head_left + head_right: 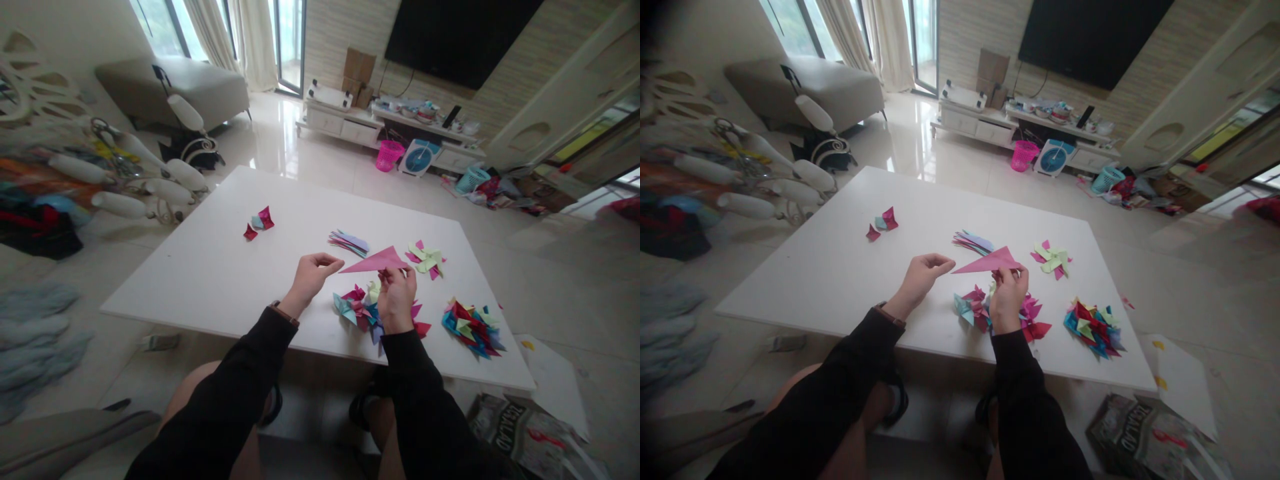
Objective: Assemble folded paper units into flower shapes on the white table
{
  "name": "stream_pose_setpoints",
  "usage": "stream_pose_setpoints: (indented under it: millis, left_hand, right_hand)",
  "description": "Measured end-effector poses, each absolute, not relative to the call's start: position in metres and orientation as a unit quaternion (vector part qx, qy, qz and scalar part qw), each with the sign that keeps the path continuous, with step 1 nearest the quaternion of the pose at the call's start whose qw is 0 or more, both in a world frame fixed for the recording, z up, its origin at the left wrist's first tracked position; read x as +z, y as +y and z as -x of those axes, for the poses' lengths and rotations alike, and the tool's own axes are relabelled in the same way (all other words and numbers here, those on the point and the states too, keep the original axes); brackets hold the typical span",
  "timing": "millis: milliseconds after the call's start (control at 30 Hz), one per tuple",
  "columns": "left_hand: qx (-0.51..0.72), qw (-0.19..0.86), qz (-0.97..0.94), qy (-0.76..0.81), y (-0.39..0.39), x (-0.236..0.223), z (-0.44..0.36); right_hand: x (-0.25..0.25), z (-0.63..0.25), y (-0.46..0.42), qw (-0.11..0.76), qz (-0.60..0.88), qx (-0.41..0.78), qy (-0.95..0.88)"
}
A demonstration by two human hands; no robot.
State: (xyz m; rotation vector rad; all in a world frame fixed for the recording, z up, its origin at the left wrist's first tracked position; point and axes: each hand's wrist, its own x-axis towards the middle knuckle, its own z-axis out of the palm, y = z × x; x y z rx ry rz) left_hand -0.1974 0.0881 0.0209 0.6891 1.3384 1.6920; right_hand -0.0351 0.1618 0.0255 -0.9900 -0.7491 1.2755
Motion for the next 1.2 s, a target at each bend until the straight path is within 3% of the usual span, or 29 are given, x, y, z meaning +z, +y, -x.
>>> stream_pose_setpoints:
  millis: [267,600,900,1033,1200]
  left_hand:
    - [0.649,0.508,-0.270,0.498,0.086,0.023,0.189]
    - [0.657,0.456,-0.265,0.539,0.087,0.025,0.200]
    - [0.656,0.401,-0.293,0.569,0.088,0.029,0.225]
    - [0.678,0.317,-0.217,0.627,0.090,0.023,0.235]
    - [0.669,0.334,-0.217,0.627,0.091,0.022,0.242]
  right_hand:
    - [0.026,0.036,0.161,0.631,0.430,0.554,-0.333]
    - [0.019,0.024,0.171,0.616,0.455,0.512,-0.389]
    - [0.025,0.001,0.194,0.486,0.487,0.572,-0.447]
    - [0.029,0.014,0.230,0.496,0.508,0.555,-0.434]
    - [0.008,0.048,0.282,0.492,0.561,0.529,-0.404]
